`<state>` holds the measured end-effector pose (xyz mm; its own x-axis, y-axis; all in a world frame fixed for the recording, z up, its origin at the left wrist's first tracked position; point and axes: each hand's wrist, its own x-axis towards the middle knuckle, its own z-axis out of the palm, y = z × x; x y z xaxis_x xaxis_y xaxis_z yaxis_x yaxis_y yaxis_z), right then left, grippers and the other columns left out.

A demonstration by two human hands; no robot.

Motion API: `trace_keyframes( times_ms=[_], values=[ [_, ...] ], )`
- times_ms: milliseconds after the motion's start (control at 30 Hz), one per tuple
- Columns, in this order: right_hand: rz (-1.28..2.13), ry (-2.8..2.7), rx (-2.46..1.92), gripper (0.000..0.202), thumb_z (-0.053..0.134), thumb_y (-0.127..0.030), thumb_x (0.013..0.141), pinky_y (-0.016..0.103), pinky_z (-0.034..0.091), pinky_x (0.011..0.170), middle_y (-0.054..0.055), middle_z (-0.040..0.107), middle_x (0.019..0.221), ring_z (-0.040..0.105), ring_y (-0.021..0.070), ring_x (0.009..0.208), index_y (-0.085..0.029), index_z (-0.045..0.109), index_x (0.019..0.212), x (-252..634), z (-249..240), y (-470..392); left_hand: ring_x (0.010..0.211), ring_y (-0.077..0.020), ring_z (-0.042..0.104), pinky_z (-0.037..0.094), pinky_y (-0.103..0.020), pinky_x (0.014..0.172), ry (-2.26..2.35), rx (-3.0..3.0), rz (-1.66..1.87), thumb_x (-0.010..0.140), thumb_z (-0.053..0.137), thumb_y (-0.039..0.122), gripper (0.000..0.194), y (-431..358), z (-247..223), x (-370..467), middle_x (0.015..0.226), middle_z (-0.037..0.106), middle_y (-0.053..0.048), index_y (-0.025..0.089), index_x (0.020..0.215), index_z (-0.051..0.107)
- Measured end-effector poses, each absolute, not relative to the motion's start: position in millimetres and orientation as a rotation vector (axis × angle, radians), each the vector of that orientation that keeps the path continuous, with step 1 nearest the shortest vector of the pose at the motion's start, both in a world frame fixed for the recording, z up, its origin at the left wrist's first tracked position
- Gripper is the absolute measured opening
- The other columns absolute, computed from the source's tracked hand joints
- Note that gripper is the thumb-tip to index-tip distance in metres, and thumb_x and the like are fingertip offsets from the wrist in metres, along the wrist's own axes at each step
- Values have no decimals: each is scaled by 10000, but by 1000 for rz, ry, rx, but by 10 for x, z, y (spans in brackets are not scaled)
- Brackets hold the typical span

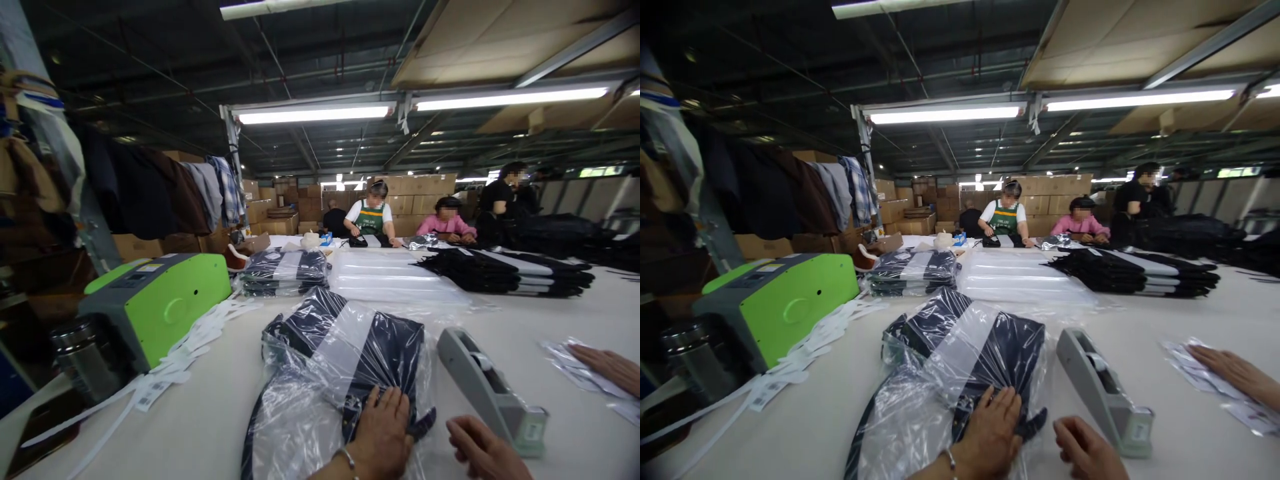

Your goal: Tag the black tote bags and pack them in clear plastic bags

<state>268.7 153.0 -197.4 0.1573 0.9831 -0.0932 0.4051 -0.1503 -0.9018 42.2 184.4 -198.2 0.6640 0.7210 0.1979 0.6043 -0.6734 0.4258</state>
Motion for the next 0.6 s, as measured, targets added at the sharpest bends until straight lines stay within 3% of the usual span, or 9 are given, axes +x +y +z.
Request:
trace_keyframes(
  times_ms=[67, 167, 233, 333, 500, 600],
  values=[
    [707, -1509, -1586, 442, 578, -612, 794, 361, 554, 896, 100, 749, 1036, 689, 275, 1001, -221, 695, 963, 2513, -1823, 1722, 1519, -273, 257, 160, -542, 1260, 1052, 2604, 495, 1028, 329, 491, 643, 1863, -2003, 416, 1622, 332, -160, 143, 1563, 250],
    [405, -1702, -1433, 571, 497, -568, 870, 498, 310, 1197, 132, 594, 1424, 477, 310, 1384, -183, 653, 1263, 2184, -1740, 2065, 1508, -268, 285, 182, -565, 1250, 1054, 2564, 491, 1006, 408, 484, 649, 1904, -2028, 433, 1614, 359, -130, 198, 1566, 247],
    [322, -1841, -1378, 610, 455, -549, 912, 560, 177, 1239, 112, 488, 1528, 338, 307, 1481, -177, 593, 1375, 1996, -1806, 2278, 1482, -264, 341, 203, -579, 1240, 1081, 2479, 537, 992, 446, 454, 619, 1922, -2030, 461, 1583, 423, -94, 256, 1555, 282],
    [432, -2017, -1374, 575, 367, -492, 963, 605, 150, 1231, 85, 479, 1535, 327, 292, 1488, -203, 571, 1416, 1866, -2024, 2505, 1444, -257, 402, 215, -557, 1239, 1125, 2389, 659, 985, 459, 409, 566, 1934, -2024, 508, 1539, 489, -69, 288, 1527, 348],
    [531, -2155, -1364, 544, 314, -463, 994, 599, 197, 1222, 73, 523, 1499, 377, 287, 1462, -224, 628, 1367, 1953, -2311, 2612, 1443, -336, 391, 279, -566, 1211, 1083, 2544, 461, 897, 612, 482, 781, 1962, -2051, 411, 1541, 451, -193, 126, 1530, 325],
    [435, -2236, -1356, 516, 417, -504, 982, 612, 204, 1219, 79, 511, 1507, 356, 309, 1469, -236, 629, 1369, 1989, -2319, 2578, 1385, -329, 480, 375, -565, 1155, 1130, 2809, 366, 973, 517, 429, 521, 1905, -2140, 117, 1475, 539, -168, 160, 1418, 483]
  ],
)
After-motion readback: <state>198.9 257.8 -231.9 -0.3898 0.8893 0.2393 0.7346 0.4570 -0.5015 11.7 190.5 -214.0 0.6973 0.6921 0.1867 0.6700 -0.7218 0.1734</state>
